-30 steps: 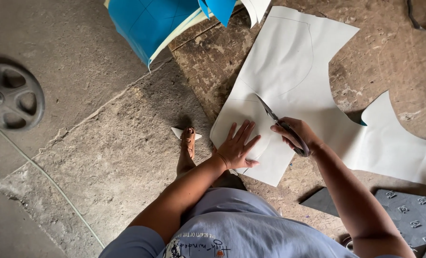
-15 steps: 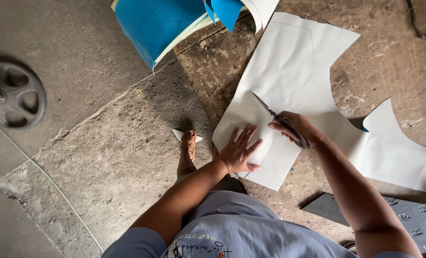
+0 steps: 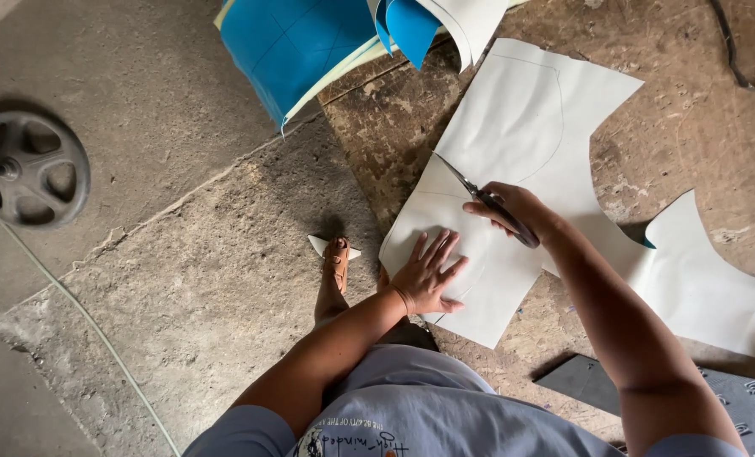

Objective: The person uses shears to cut a white sheet of material along a drawn outline. They then place a black textured template on a larger white sheet, trace its shape with a pen, and cut the traced shape out.

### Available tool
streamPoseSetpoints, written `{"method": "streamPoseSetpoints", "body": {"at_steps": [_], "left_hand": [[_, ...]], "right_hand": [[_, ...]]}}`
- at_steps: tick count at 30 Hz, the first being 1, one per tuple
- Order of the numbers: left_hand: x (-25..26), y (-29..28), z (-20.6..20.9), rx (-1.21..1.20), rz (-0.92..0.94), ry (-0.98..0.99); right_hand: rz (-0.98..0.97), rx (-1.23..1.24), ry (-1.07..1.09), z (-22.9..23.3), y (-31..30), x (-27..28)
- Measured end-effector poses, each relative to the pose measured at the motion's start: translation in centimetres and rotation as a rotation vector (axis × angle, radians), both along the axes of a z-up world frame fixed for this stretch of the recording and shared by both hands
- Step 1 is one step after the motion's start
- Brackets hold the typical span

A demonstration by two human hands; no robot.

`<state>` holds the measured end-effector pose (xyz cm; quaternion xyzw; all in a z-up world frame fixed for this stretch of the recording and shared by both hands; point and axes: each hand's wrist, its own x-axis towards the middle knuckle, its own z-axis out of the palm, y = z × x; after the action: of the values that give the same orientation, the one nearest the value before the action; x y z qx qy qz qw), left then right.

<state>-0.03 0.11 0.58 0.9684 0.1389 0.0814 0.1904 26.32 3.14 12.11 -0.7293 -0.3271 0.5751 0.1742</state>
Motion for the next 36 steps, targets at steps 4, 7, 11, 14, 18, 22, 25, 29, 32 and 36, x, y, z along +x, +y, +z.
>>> {"method": "streamPoseSetpoints", "body": {"at_steps": [4, 7, 11, 14, 18, 22, 25, 29, 32, 36], "left_hand": [[-0.1, 0.3, 0.1, 0.012, 0.021, -0.02], [-1.3, 2.3, 0.9, -0.26, 0.112, -0.194], [-6.1, 4.8, 1.5, -0.453, 0.797, -0.3], [-8.7, 5.0, -0.2, -0.854, 0.924, -0.057], [-9.0, 5.5, -1.8, -1.098, 0.803, 0.148], [-9.5, 7.9, -0.3, -0.571, 0.583, 0.514], [-7.7, 10.5, 7.6, -0.286, 0.286, 0.386], [-3.3, 14.4, 16.9, -0.563, 0.006, 0.44], [-0.1, 17.8, 19.2, -0.723, -0.018, 0.598], [3.4, 22.7, 14.7, -0.812, 0.262, 0.612]], "right_hand": [[-0.019, 0.024, -0.02, 0.0, 0.1, -0.7], [-0.076, 0.005, 0.002, -1.7, -0.2, -1.2], [-0.139, 0.04, 0.026, -3.1, -1.2, -2.4], [-0.225, 0.056, 0.083, -3.6, -2.1, -3.6], [-0.346, 0.111, 0.122, -4.7, -4.5, -5.2], [-0.484, 0.28, 0.164, -2.6, -10.0, -6.7], [-0.584, 0.481, 0.209, -3.1, -14.5, -7.4], [-1.012, 0.421, 0.225, -4.5, -18.6, -8.8], [-1.167, 0.513, 0.113, -4.4, -19.1, -11.0], [-1.047, 0.312, -0.214, 4.8, -14.3, -16.3]]}}
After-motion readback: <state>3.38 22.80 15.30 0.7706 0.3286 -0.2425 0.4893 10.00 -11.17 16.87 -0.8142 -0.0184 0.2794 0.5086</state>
